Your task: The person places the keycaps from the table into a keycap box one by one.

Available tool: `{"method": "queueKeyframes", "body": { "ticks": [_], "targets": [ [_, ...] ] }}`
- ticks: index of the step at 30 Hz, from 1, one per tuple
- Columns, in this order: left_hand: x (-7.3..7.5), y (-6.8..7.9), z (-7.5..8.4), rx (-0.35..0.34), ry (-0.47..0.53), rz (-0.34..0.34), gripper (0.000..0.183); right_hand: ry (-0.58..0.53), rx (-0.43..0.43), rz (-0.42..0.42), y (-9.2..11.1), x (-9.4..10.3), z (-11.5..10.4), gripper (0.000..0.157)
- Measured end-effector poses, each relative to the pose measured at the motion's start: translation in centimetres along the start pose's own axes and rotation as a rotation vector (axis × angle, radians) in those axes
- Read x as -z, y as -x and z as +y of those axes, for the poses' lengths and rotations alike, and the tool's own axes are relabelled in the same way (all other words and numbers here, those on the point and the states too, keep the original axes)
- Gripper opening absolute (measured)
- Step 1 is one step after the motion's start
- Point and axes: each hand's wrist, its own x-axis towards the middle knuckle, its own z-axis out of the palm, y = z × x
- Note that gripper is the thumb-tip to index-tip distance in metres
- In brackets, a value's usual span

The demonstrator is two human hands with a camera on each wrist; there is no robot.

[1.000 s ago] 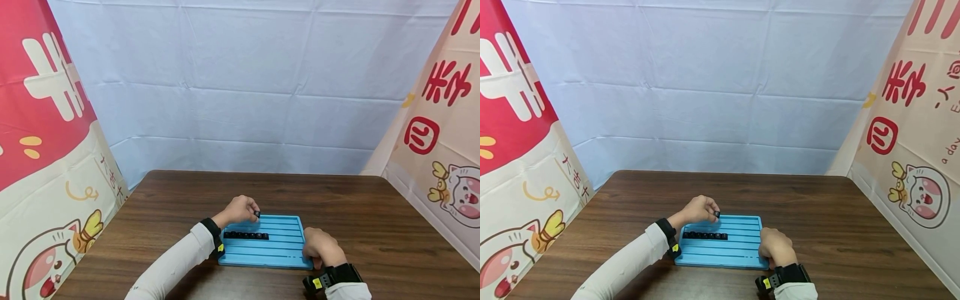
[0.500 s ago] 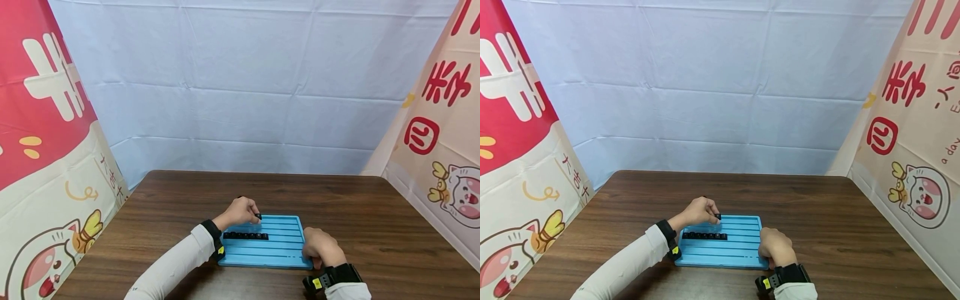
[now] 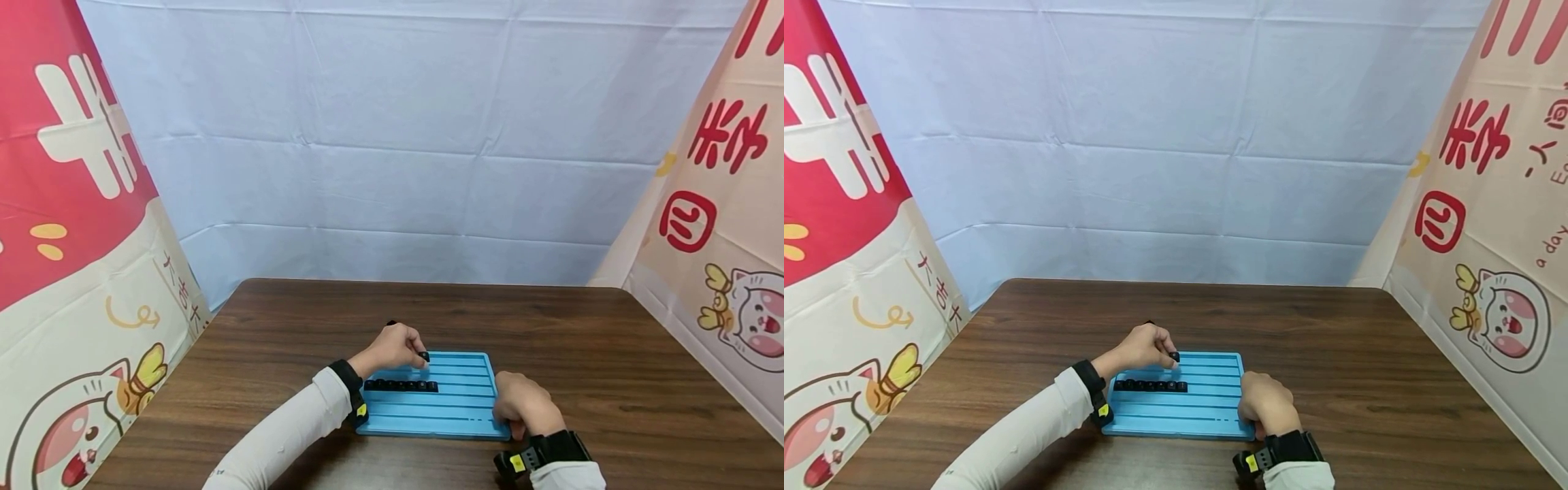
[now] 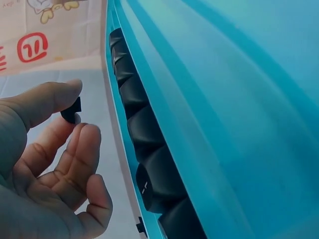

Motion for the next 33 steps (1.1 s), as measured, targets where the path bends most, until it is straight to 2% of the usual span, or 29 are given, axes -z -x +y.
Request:
{"method": "queueKeyframes", "body": {
  "ticks": [9,22,33],
  "targets": [
    [-0.8,-0.1,0.6,0.032,-0.059,-0.024,0.013,0.006,-0.016,0.003,0.0,0.1,-0.1,0.004],
    [-2.1,-0.1,2.7,0.054,-0.153,-0.062,0.017,0.007,-0.020,-0.003,-0.2,0.1,-0.1,0.004],
    [-3.1,-0.2,3.2,0.117,-0.210,-0.047,0.021,-0.001,-0.022,-0.011,-0.2,0.1,-0.1,0.004]
  ]
}}
